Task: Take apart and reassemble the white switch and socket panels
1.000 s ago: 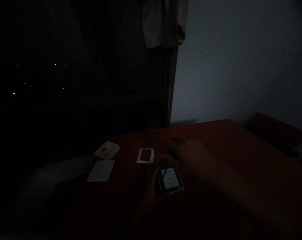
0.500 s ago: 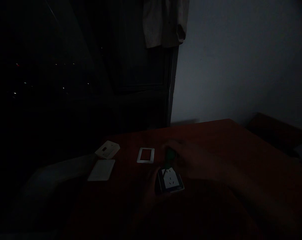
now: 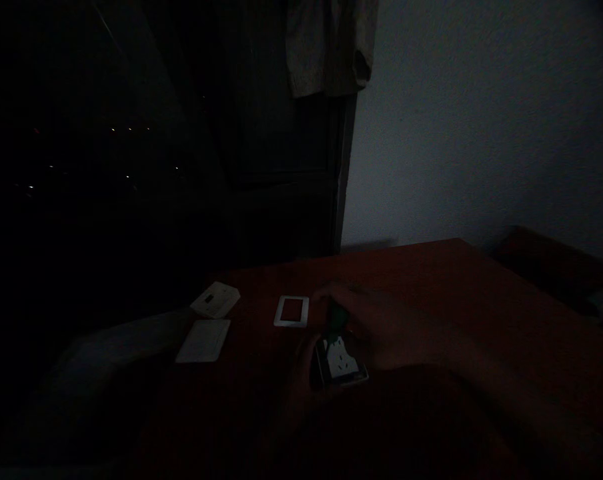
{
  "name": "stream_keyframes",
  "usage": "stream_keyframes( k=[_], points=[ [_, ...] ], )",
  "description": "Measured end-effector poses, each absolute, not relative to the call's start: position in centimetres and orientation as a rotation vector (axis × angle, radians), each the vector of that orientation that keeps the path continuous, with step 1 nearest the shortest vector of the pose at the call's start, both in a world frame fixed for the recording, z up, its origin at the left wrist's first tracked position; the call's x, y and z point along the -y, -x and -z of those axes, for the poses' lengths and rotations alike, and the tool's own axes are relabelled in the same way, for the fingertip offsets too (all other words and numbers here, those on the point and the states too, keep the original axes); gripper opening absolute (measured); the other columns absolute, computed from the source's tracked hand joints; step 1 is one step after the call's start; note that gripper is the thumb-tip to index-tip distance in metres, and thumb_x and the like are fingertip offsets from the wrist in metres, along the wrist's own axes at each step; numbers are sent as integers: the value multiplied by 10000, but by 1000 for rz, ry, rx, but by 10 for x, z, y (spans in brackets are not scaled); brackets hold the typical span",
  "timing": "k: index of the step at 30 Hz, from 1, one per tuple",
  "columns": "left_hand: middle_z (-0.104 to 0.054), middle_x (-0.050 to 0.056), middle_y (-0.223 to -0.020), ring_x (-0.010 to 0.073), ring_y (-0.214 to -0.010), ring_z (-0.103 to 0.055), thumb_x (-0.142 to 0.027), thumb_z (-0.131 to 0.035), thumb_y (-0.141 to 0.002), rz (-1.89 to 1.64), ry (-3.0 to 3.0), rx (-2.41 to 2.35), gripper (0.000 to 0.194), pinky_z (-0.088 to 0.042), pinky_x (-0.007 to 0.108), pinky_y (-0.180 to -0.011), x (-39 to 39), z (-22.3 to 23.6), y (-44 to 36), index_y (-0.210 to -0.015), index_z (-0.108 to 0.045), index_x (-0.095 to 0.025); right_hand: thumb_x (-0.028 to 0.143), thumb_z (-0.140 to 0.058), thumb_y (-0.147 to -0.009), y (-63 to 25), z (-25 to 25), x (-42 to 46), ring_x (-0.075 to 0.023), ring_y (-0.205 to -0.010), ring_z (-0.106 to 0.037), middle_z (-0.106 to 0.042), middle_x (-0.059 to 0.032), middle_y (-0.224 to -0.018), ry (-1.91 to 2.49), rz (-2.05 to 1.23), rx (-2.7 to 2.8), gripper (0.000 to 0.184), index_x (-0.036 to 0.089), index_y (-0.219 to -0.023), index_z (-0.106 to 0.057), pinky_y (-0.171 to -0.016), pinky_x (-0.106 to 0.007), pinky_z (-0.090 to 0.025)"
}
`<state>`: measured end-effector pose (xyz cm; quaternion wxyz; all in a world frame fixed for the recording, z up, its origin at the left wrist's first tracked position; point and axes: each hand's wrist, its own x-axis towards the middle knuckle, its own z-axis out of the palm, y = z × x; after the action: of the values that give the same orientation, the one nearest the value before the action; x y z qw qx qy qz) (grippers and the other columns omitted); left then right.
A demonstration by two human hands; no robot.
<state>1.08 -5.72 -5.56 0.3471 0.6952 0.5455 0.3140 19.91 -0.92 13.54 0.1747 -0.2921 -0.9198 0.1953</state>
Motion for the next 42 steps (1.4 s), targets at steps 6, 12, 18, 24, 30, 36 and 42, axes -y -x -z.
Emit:
stream_keyframes(
  k=[6, 12, 18, 24, 30, 36, 42],
  points=[
    [-344, 138, -1467, 347, -1338, -337, -376, -772, -652, -788, -1844, -1424, 880, -316, 518, -1080, 56, 54, -11, -1401, -330, -236, 421, -460, -912, -197, -136, 8, -222, -700, -652, -686, -75, -834, 1309, -113, 2635, 277, 200, -1026, -583, -585, -297, -410],
    [-329, 144, -1472, 335, -1342, -329, -430, -763, -663, -820, -1836, -1393, 912, -315, 490, -1085, 55, 64, -9, -1418, -301, -210, 256, -600, -799, -201, -139, 9, -196, -906, -629, -631, -88, -1108, 962, -406, 2657, 411, 203, -1189, -481, -692, -272, -444],
    [-371, 131, -1447, 329, -1310, -378, -408, -771, -662, -797, -1844, -1405, 871, -337, 484, -1067, 56, 58, -10, -1398, -338, -235, 323, -501, -882, -197, -136, 9, -211, -716, -649, -682, -73, -861, 1270, -134, 2636, 230, 191, -1062, -558, -571, -277, -389],
    [-354, 129, -1456, 318, -1321, -362, -433, -764, -673, -808, -1837, -1395, 893, -339, 466, -1073, 56, 63, -9, -1414, -309, -229, 279, -583, -812, -201, -135, 9, -223, -897, -642, -657, -113, -1076, 1060, -309, 2629, 456, 183, -1242, -463, -680, -294, -447],
    [-365, 115, -1447, 318, -1323, -356, -431, -755, -687, -850, -1853, -1372, 856, -327, 482, -1076, 57, 62, -9, -1406, -324, -257, 274, -577, -825, -201, -135, 7, -214, -800, -658, -684, -87, -990, 1209, -263, 2637, 375, 205, -1189, -518, -639, -291, -442],
    [-379, 129, -1434, 329, -1317, -363, -411, -756, -669, -869, -1825, -1338, 875, -330, 501, -1065, 56, 61, -10, -1408, -318, -247, 279, -602, -813, -204, -130, 4, -228, -955, -620, -618, -117, -1127, 1023, -423, 2543, 402, 179, -1194, -521, -770, -331, -477],
    [-372, 144, -1441, 332, -1320, -362, -404, -764, -662, -816, -1808, -1382, 863, -328, 494, -1073, 56, 58, -10, -1393, -343, -219, 123, -578, -781, -200, -126, 4, -190, -1004, -611, -611, -83, -1179, 915, -515, 2520, 454, 197, -1217, -480, -804, -289, -474]
  ],
)
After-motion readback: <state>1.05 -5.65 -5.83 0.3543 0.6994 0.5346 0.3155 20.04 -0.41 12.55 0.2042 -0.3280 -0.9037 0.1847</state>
